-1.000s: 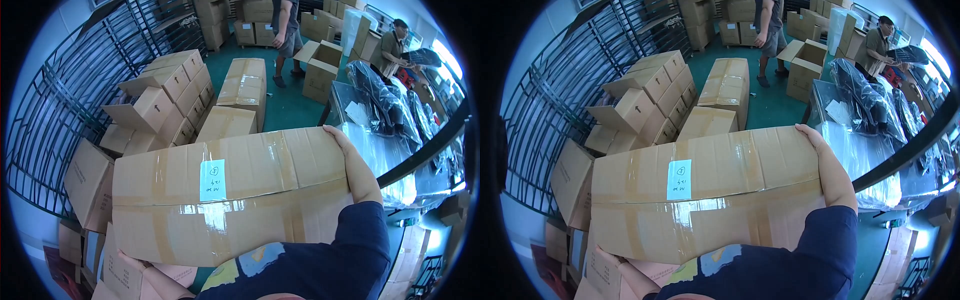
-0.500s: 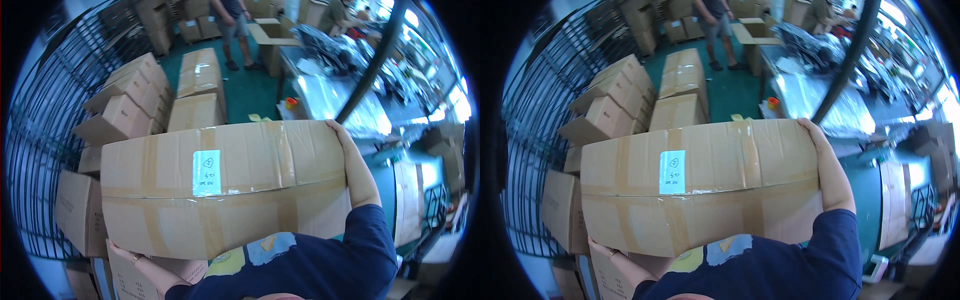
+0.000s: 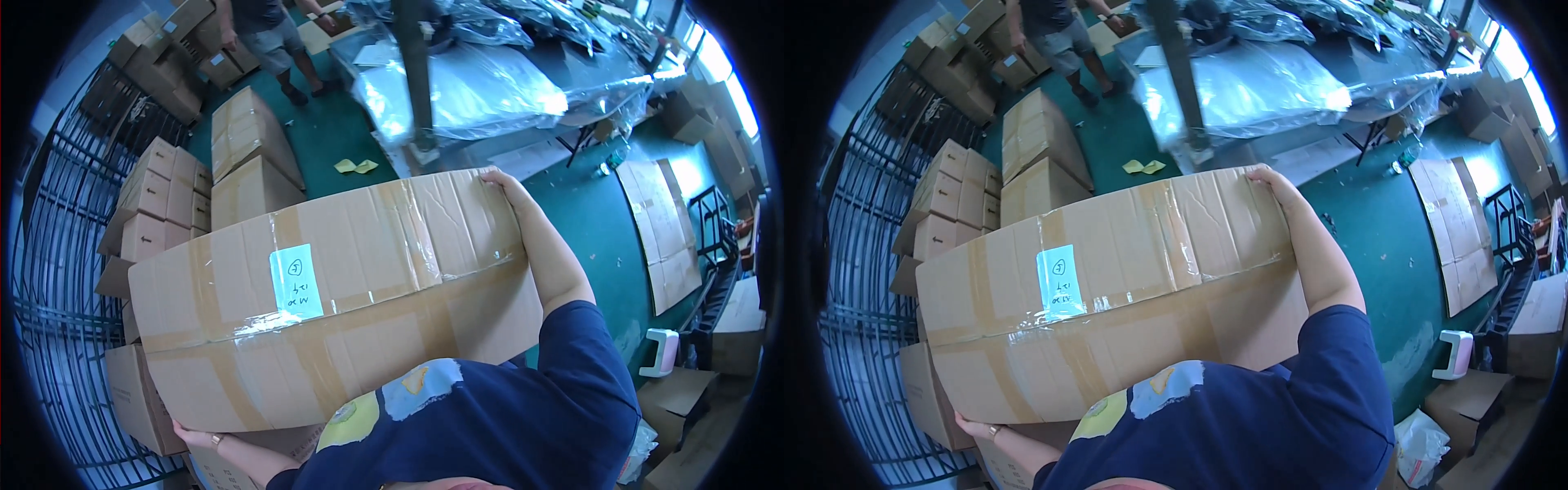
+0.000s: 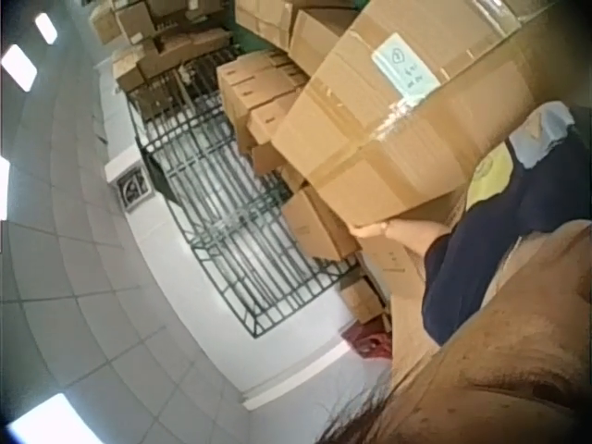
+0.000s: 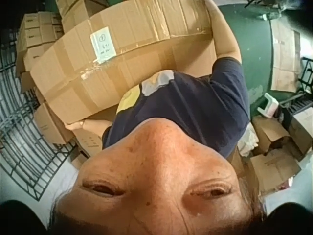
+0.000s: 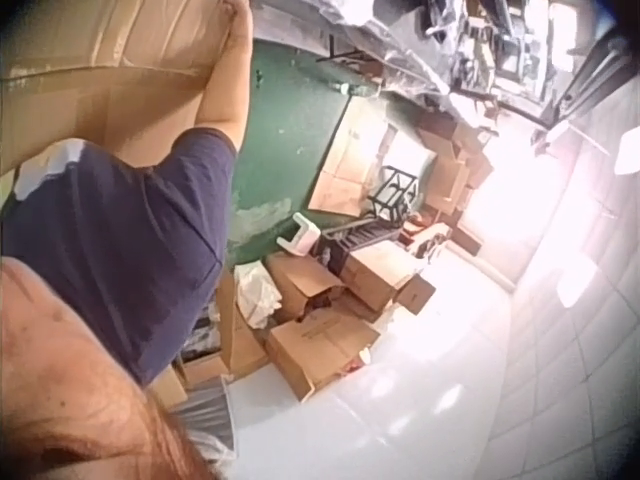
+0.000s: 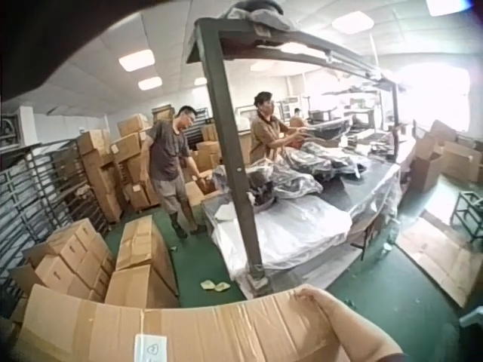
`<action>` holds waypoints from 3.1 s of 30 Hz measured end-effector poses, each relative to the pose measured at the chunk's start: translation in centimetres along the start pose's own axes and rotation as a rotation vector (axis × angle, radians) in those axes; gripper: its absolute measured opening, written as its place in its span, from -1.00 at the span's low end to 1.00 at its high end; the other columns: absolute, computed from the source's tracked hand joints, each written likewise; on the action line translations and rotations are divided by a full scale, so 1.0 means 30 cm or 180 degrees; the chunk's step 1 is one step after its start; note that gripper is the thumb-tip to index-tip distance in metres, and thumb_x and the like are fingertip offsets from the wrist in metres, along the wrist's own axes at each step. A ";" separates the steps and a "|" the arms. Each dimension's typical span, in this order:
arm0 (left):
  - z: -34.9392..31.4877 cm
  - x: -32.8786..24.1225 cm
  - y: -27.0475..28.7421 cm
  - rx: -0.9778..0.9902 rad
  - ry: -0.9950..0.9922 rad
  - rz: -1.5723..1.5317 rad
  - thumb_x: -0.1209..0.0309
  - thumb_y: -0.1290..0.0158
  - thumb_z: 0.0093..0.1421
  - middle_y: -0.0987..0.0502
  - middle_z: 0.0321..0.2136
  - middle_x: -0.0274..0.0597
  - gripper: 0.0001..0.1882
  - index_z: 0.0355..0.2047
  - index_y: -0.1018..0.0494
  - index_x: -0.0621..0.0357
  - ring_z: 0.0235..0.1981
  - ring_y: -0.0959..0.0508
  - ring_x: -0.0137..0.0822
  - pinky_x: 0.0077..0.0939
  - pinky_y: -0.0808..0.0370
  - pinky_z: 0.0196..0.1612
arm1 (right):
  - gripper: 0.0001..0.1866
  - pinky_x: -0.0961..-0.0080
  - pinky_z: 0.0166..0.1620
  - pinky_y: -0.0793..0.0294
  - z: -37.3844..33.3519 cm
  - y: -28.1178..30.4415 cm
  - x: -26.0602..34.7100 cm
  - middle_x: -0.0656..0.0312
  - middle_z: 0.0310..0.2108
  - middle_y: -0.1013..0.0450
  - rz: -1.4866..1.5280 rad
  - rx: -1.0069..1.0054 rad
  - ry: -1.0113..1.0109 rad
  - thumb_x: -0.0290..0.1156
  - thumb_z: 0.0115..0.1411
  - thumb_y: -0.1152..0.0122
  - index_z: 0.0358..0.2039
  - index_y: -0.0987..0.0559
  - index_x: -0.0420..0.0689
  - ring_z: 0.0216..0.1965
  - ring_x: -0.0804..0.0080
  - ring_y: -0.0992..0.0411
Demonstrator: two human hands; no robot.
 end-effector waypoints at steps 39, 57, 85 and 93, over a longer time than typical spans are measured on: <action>-1.692 1.498 -0.283 0.3364 0.3591 0.4626 0.21 0.01 0.14 -0.52 -0.40 -0.38 -0.74 -0.18 -0.42 -0.02 -0.41 -0.50 -0.47 -0.42 -0.39 -0.34 | -0.60 0.40 -0.18 -0.46 -0.356 1.453 -0.294 0.16 -0.38 -0.53 -0.3595 0.0703 -0.1938 -0.09 -0.01 -0.13 -0.19 -0.56 -0.01 -0.36 0.33 -0.50; -2.996 1.724 -1.245 0.6637 0.1750 0.4169 0.22 -0.03 0.13 -0.52 -0.33 -0.16 -0.64 -0.17 -0.42 0.22 -0.31 -0.52 -0.34 -0.52 -0.45 -0.22 | -0.71 0.43 -0.32 -0.51 -0.553 2.827 0.604 0.17 -0.42 -0.53 -0.2745 -0.2132 -0.1592 -0.25 -0.06 -0.17 -0.29 -0.59 -0.01 -0.44 0.33 -0.51; -3.308 2.377 -2.540 0.3740 0.4237 0.3716 0.18 0.05 0.19 -0.52 -0.46 -0.34 -0.74 -0.30 -0.42 0.10 -0.47 -0.51 -0.46 -0.51 -0.44 -0.40 | -0.67 0.66 -0.67 -0.35 0.673 2.995 3.305 0.29 -0.61 -0.38 -0.1909 -0.3780 0.2449 -0.22 0.06 -0.19 -0.27 -0.48 -0.21 -0.63 0.57 -0.38; -3.164 2.421 -2.046 0.2772 0.3898 0.3778 0.29 0.11 0.13 -0.52 -0.59 -0.27 -0.79 -0.43 -0.48 0.09 -0.65 -0.50 -0.38 -0.44 -0.37 -0.67 | -0.61 0.66 -0.54 -0.47 0.571 3.121 3.413 0.10 -0.44 -0.50 -0.2071 -0.3777 0.3661 -0.18 0.04 -0.23 -0.26 -0.51 -0.27 -0.51 0.51 -0.47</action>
Point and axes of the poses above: each hand's wrist, its own z-axis towards the middle knuckle, its own y-axis out of the back of the hand, x = y × z, the point moved 1 cm from there along z, towards the middle knuckle
